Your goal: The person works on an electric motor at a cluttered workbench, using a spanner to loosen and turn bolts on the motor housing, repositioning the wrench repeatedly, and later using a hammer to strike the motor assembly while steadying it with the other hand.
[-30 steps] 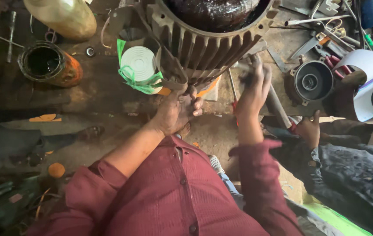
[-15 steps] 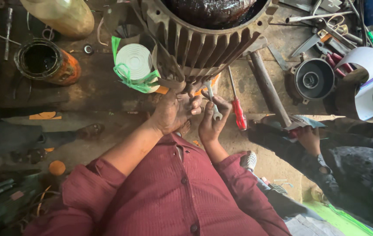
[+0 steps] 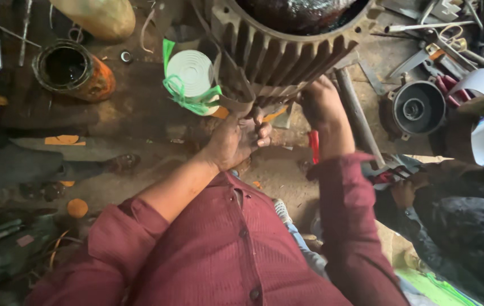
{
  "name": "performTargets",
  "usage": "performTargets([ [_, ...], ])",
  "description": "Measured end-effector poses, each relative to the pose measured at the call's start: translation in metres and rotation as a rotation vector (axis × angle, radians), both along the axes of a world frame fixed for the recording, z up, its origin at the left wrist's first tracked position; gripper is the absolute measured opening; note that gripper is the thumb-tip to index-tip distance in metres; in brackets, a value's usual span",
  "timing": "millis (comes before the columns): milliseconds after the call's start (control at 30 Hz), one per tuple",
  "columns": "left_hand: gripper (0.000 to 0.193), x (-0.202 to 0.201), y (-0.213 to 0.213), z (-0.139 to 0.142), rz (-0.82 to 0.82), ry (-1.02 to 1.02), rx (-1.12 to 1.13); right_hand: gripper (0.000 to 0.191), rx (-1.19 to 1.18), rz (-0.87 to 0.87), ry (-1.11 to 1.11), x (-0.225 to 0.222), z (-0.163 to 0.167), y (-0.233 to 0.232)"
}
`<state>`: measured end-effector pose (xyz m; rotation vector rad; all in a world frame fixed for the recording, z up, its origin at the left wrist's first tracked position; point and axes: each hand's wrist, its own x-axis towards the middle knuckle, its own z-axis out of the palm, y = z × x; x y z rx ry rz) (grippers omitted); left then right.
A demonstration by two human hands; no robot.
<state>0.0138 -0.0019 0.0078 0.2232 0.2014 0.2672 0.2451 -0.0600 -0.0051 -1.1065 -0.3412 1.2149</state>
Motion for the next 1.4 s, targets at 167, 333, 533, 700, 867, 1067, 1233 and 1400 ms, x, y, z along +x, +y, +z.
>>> performTargets([
  [167,0.038,0.003,-0.002,-0.002,0.053,0.020,0.033,0.029,0.033,-0.399,-0.707,-0.017,-0.003,-0.032],
  [333,0.039,0.003,-0.003,0.002,0.058,0.075,0.044,0.012,0.130,-0.551,-0.738,-0.097,-0.018,-0.079],
  [533,0.038,0.001,0.001,0.005,0.047,0.041,0.039,0.013,0.139,-0.575,-0.756,-0.138,-0.044,-0.067],
  [700,0.035,0.001,0.001,0.009,0.064,0.009,0.056,0.016,0.235,-0.658,-0.867,-0.147,-0.048,-0.056],
  [867,0.040,-0.002,0.001,0.014,0.037,0.026,0.073,0.017,0.089,-0.652,-0.897,-0.154,-0.042,-0.049],
  [1067,0.040,-0.002,0.002,0.012,0.021,0.028,0.060,0.016,0.154,-0.666,-0.920,-0.155,-0.042,-0.052],
  [1233,0.038,-0.002,0.002,0.009,0.002,0.039,0.035,0.016,0.115,-0.681,-0.876,-0.160,-0.053,-0.052],
  [1400,0.038,-0.004,0.001,0.008,0.018,0.024,0.131,0.011,0.260,-0.645,-0.516,-0.109,-0.040,-0.044],
])
